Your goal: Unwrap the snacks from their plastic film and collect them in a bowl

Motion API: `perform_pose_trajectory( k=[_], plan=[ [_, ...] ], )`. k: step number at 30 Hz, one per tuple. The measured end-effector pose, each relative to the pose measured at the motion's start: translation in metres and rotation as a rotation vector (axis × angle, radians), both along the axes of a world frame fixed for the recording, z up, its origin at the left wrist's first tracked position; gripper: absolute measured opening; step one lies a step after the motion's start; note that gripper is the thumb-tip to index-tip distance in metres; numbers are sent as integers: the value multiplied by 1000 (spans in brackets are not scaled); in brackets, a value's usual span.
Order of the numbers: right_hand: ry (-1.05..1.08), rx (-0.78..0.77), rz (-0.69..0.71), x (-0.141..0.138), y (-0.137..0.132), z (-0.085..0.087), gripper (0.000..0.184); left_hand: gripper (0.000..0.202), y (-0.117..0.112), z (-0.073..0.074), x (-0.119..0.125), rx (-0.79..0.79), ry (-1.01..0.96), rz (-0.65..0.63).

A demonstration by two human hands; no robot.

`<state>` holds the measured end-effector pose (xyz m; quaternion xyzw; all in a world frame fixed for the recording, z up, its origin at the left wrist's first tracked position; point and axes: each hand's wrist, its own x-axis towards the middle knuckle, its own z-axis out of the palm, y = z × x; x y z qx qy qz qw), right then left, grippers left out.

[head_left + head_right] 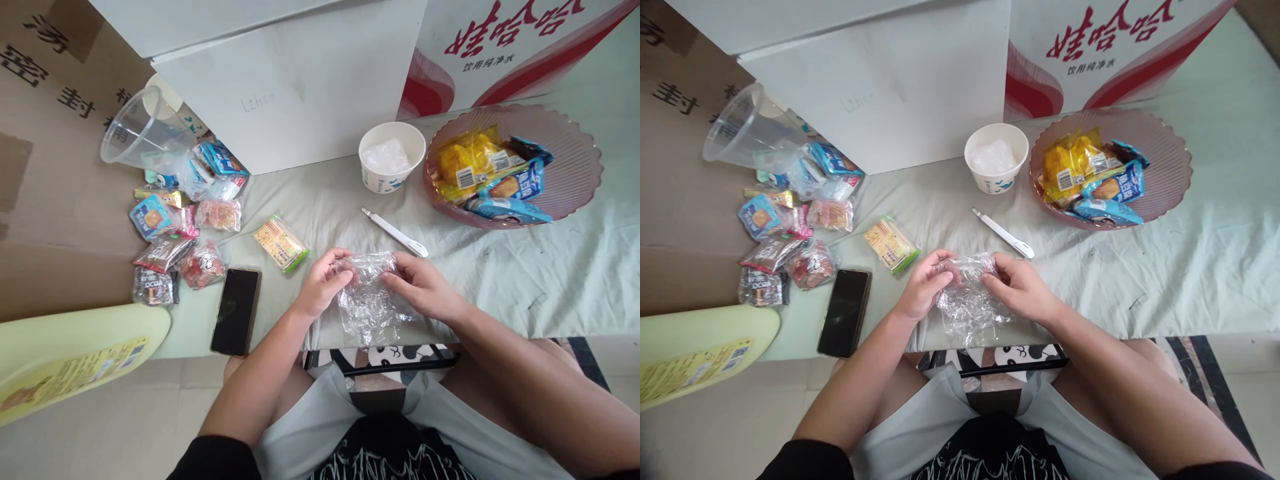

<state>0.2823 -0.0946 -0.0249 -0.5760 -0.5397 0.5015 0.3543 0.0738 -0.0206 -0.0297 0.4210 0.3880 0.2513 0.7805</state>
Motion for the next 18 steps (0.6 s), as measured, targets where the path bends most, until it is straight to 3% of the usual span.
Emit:
perform_pose_trajectory(
  k=[18],
  plan=[
    [-24,-14,10,-1,0,-1,24,39,0,3,2,60,10,-35]
  ],
)
